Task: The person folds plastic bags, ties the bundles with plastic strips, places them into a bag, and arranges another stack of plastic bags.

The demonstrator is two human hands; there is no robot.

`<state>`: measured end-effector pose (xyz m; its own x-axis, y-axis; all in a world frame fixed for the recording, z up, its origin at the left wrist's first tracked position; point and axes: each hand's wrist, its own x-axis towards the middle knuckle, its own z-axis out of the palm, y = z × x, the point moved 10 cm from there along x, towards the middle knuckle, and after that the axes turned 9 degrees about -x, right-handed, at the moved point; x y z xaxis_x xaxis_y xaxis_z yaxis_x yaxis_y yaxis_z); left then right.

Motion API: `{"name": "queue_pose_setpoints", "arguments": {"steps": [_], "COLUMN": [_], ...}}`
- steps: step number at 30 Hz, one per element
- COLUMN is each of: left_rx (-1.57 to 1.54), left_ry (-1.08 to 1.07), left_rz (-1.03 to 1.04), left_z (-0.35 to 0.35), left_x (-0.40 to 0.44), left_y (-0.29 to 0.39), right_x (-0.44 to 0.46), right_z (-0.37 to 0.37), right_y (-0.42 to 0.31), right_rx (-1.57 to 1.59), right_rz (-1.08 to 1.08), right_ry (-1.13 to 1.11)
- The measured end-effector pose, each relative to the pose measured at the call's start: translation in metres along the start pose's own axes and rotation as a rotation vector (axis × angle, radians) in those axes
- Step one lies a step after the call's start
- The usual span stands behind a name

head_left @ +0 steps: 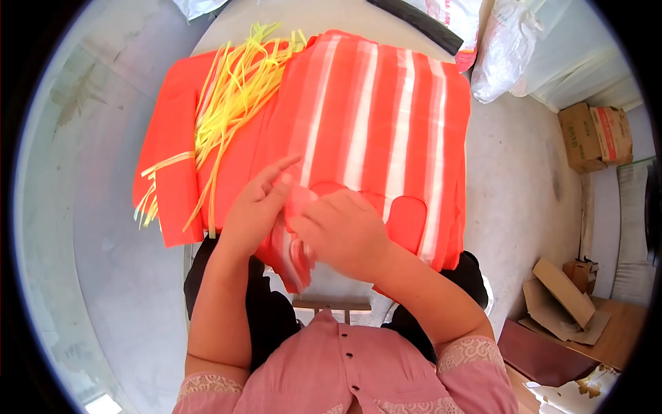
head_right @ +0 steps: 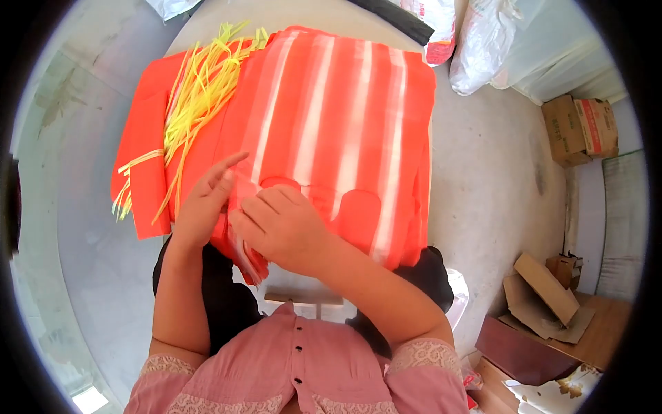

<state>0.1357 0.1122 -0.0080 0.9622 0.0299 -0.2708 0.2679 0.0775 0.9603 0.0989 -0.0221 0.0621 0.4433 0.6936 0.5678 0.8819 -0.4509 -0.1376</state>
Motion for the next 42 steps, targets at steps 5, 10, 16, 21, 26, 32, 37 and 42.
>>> {"name": "queue_pose_setpoints", "arguments": {"steps": [5, 10, 16, 21, 26, 32, 37, 42], "left_rx": [0.437, 0.465, 0.674, 0.757, 0.88, 0.997, 1.103, 0.767], "left_ry": [0.167, 0.012, 0.114, 0.175, 0.221, 0.26, 0.349, -0.12], "left_rz": [0.585, 0.609, 0.571, 0.601, 0.7, 0.727, 0.881, 0.877], "left_z": [-0.005, 0.019, 0.025, 0.033, 0.043, 0.049, 0.07, 0.104], "left_x": [0.0, 0.018, 0.033, 0.04, 0.042, 0.042, 0.02, 0.018], "left_y": [0.045, 0.043, 0.037, 0.041, 0.043, 0.043, 0.064, 0.041], "right_x": [-0.001, -0.01, -0.041, -0.048, -0.053, -0.052, -0.053, -0.052], "right_z": [-0.018, -0.023, -0.009, -0.005, 0.003, 0.006, 0.009, 0.008], "right_y": [0.034, 0.083, 0.135, 0.147, 0.152, 0.146, 0.145, 0.141], "right_rx": [0.099, 0.286, 0.444, 0.417, 0.274, 0.051, 0.016, -0.015], "right_rz": [0.152, 0.517, 0.801, 0.832, 0.795, 0.704, 0.683, 0.631], "right_ry": [0.215, 0.174, 0.128, -0.011, -0.121, -0.194, -0.214, -0.18]}}
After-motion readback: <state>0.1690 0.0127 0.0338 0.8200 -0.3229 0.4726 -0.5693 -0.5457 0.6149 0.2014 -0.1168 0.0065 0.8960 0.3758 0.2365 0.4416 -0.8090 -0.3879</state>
